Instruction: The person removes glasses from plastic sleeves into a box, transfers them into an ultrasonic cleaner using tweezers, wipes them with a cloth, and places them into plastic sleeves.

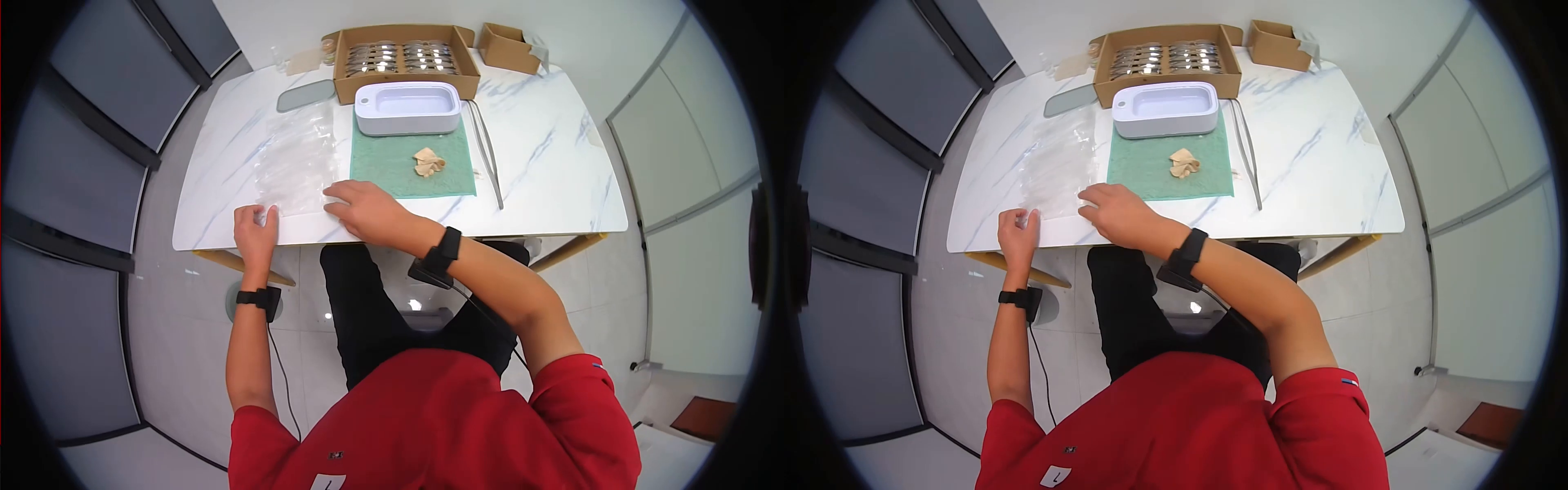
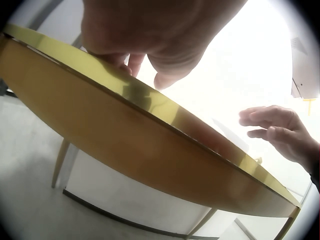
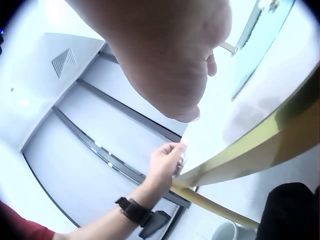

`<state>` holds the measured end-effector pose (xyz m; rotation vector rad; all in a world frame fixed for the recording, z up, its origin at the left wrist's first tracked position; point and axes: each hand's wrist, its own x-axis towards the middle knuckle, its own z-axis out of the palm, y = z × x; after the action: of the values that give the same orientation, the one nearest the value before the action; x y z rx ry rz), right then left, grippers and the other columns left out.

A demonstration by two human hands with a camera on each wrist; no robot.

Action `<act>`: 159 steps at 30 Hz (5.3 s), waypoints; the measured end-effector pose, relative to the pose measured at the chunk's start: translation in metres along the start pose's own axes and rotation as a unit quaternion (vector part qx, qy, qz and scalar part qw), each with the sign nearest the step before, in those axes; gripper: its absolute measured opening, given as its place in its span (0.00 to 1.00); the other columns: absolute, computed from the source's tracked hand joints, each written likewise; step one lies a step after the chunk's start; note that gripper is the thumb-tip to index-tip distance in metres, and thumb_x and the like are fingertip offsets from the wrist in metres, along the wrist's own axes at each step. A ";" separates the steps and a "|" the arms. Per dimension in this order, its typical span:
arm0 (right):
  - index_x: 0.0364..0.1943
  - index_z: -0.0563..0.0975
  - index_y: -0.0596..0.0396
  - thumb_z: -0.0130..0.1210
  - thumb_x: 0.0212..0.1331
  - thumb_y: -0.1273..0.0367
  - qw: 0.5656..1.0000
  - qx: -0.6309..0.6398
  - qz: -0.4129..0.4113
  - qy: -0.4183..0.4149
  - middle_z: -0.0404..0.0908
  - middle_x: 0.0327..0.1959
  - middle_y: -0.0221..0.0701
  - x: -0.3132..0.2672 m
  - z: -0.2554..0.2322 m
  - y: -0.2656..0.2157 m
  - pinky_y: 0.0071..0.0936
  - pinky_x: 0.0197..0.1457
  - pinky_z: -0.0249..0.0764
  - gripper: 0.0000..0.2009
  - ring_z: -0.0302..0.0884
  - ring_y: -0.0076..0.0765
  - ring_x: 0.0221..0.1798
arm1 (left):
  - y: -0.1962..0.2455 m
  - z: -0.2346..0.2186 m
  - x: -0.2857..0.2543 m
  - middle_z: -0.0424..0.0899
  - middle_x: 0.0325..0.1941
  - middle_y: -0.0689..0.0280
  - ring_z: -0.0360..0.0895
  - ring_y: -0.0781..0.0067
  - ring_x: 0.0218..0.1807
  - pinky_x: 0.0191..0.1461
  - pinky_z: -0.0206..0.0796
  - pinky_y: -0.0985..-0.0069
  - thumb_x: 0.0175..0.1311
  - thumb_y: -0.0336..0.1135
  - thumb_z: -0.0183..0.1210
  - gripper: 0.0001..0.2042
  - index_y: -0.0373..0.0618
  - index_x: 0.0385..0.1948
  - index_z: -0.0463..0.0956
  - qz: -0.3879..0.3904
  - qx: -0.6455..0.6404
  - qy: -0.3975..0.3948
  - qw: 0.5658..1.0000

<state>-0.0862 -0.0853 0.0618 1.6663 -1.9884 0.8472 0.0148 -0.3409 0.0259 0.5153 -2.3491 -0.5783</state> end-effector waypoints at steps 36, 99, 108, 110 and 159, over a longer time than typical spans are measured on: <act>0.49 0.74 0.60 0.64 0.54 0.58 0.844 -0.227 0.486 -0.014 0.78 0.43 0.46 -0.134 -0.151 0.078 0.44 0.45 0.79 0.24 0.80 0.55 0.44 | 0.037 0.074 -0.149 0.74 0.53 0.49 0.70 0.46 0.56 0.60 0.64 0.58 0.59 0.33 0.63 0.23 0.36 0.55 0.69 0.184 -0.078 -0.193 0.961; 0.47 0.77 0.55 0.59 0.58 0.74 0.910 -0.347 0.204 -0.101 0.78 0.39 0.34 -0.006 -0.293 0.115 0.38 0.35 0.76 0.12 0.79 0.47 0.32 | -0.002 0.127 -0.138 0.84 0.47 0.54 0.77 0.44 0.50 0.56 0.67 0.52 0.58 0.43 0.60 0.17 0.45 0.46 0.82 0.070 0.025 -0.232 0.970; 0.45 0.78 0.59 0.59 0.57 0.74 0.909 -0.312 0.170 -0.218 0.78 0.39 0.35 -0.016 -0.268 0.101 0.36 0.35 0.77 0.12 0.80 0.45 0.31 | -0.005 0.128 -0.142 0.78 0.54 0.49 0.70 0.41 0.58 0.63 0.59 0.50 0.58 0.44 0.63 0.22 0.42 0.52 0.76 0.057 0.012 -0.239 0.969; 0.45 0.78 0.59 0.60 0.56 0.74 0.904 -0.318 0.163 -0.233 0.78 0.40 0.34 -0.017 -0.263 0.106 0.36 0.36 0.77 0.12 0.80 0.45 0.32 | -0.005 0.126 -0.141 0.79 0.52 0.50 0.72 0.41 0.56 0.61 0.61 0.51 0.57 0.44 0.64 0.21 0.42 0.50 0.78 0.064 0.003 -0.224 0.972; 0.42 0.82 0.60 0.57 0.65 0.66 0.825 -0.025 0.498 0.266 0.85 0.36 0.35 -0.199 -0.163 0.163 0.27 0.43 0.76 0.11 0.81 0.31 0.36 | 0.168 0.112 0.118 0.76 0.54 0.55 0.67 0.51 0.63 0.65 0.62 0.59 0.55 0.40 0.64 0.25 0.42 0.56 0.74 0.323 0.114 -0.164 0.925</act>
<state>-0.2168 0.1860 0.0199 0.1437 -2.3168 1.3653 -0.1796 -0.2310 0.0962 -0.2958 -2.7118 -0.0793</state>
